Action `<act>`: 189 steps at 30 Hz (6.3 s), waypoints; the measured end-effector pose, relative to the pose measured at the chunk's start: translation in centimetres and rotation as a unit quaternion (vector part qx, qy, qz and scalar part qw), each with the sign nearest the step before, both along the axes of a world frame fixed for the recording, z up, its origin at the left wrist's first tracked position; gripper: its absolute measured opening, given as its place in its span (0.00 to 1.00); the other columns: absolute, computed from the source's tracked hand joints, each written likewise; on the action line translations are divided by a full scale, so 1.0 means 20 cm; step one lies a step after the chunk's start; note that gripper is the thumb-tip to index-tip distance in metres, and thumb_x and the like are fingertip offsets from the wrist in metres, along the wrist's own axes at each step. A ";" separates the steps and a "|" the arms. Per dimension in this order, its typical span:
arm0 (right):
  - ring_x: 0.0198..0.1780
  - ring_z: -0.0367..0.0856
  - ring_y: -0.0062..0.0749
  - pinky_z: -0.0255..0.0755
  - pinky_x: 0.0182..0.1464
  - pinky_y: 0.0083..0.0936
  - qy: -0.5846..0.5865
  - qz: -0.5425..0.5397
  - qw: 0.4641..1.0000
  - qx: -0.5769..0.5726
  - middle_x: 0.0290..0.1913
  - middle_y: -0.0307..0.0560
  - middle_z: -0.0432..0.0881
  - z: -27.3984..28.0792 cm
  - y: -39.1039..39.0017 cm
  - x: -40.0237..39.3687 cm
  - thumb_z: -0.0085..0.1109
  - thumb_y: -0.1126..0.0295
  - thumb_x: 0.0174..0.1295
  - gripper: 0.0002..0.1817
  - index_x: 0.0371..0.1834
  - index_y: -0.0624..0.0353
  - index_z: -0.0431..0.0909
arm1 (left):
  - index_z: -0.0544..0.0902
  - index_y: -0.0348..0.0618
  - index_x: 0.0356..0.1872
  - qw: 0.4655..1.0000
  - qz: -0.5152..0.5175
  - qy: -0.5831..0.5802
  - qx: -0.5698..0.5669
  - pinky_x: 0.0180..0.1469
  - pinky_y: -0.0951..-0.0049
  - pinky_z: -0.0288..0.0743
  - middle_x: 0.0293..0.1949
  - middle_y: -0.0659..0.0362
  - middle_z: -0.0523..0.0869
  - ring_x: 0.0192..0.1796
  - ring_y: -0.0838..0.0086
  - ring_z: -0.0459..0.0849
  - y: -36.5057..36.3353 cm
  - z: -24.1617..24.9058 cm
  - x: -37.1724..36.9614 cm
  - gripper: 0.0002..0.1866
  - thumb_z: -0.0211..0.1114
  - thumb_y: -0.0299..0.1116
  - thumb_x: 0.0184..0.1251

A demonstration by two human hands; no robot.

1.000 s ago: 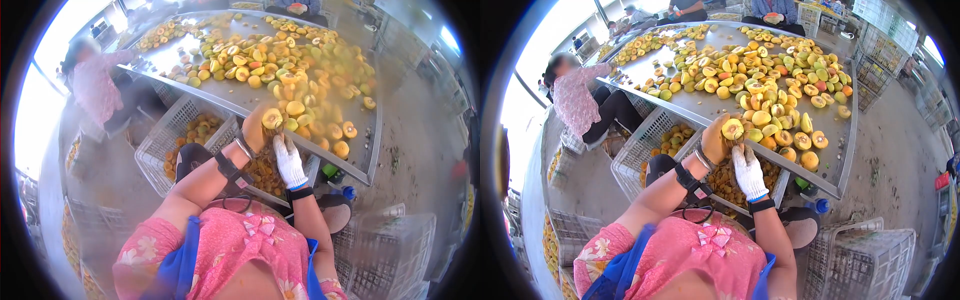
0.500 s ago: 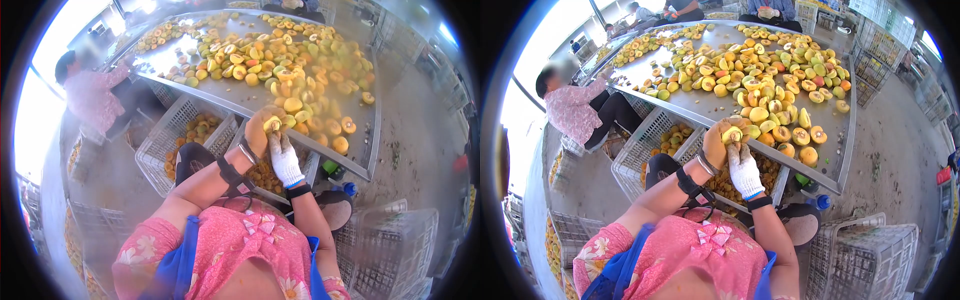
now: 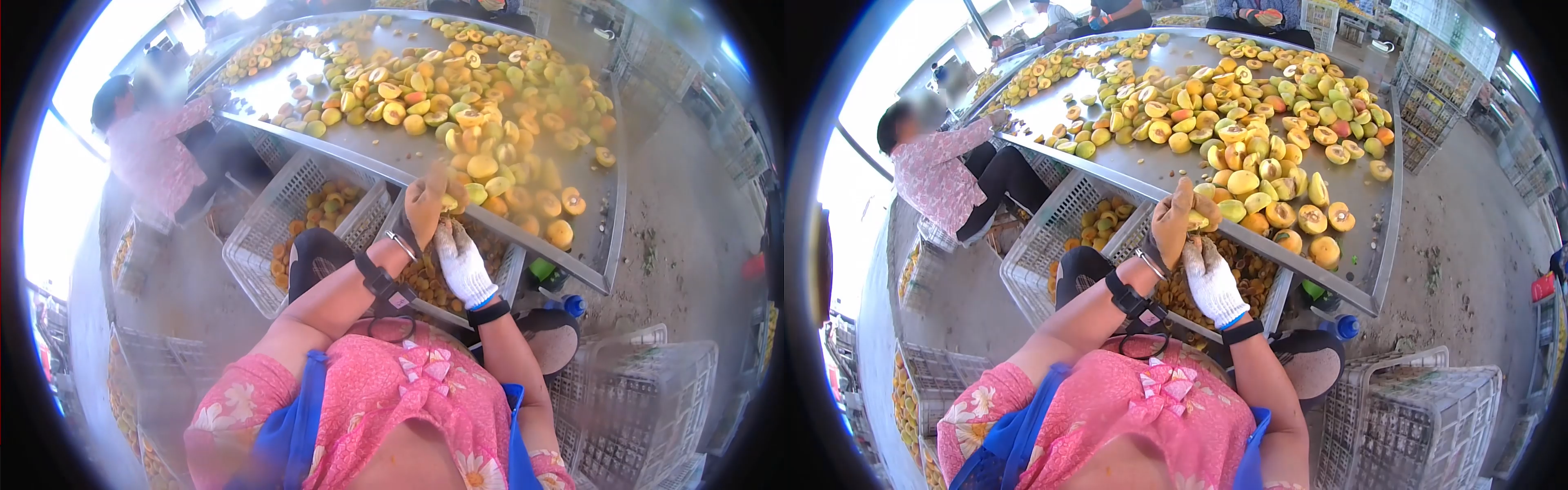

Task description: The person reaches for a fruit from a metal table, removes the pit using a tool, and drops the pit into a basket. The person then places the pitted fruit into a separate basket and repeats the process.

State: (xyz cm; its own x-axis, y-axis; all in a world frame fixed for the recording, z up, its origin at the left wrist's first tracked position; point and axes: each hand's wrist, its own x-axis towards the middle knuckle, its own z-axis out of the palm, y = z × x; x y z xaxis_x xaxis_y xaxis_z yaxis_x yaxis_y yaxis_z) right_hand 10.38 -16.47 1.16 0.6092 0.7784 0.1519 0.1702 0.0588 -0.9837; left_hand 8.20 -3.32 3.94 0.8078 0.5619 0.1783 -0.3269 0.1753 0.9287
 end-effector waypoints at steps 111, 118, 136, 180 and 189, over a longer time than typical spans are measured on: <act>0.09 0.52 0.17 0.47 0.10 0.17 0.555 0.248 0.794 -0.011 0.18 0.30 0.63 0.03 -0.02 -0.02 0.50 0.41 0.73 0.18 0.46 0.42 0.76 | 0.82 0.38 0.24 0.992 -0.072 0.089 -0.045 0.35 0.68 0.79 0.25 0.55 0.84 0.30 0.67 0.84 0.05 0.06 -0.17 0.29 0.52 0.52 0.80; 0.09 0.52 0.17 0.49 0.10 0.16 0.644 0.322 0.693 0.037 0.18 0.31 0.62 -0.01 -0.02 -0.01 0.47 0.44 0.76 0.20 0.49 0.46 0.76 | 0.81 0.40 0.31 0.972 -0.061 0.064 -0.216 0.34 0.65 0.81 0.30 0.53 0.84 0.30 0.62 0.86 0.05 0.07 -0.20 0.27 0.52 0.55 0.79; 0.10 0.57 0.21 0.53 0.12 0.21 0.607 0.178 0.767 0.109 0.20 0.32 0.66 0.10 -0.05 0.01 0.45 0.41 0.75 0.22 0.46 0.47 0.75 | 0.79 0.43 0.60 0.785 0.017 0.339 0.518 0.60 0.63 0.75 0.57 0.43 0.83 0.58 0.55 0.83 0.46 0.27 0.33 0.32 0.60 0.59 0.67; 0.68 0.70 0.62 0.67 0.70 0.45 -0.405 -0.024 0.911 -0.066 0.67 0.73 0.70 -0.13 -0.02 0.12 0.44 0.76 0.71 0.24 0.70 0.69 0.66 | 0.82 0.31 0.52 0.984 0.172 -0.049 -0.018 0.55 0.71 0.79 0.50 0.52 0.87 0.51 0.69 0.85 -0.08 -0.07 0.01 0.13 0.59 0.30 0.75; 0.54 0.74 0.27 0.70 0.58 0.24 0.043 0.017 0.998 0.039 0.54 0.49 0.79 0.08 0.00 -0.02 0.47 0.53 0.78 0.29 0.66 0.72 0.70 | 0.84 0.35 0.43 0.992 0.106 -0.068 0.010 0.38 0.77 0.78 0.37 0.58 0.87 0.33 0.76 0.84 -0.05 0.04 -0.04 0.19 0.55 0.42 0.79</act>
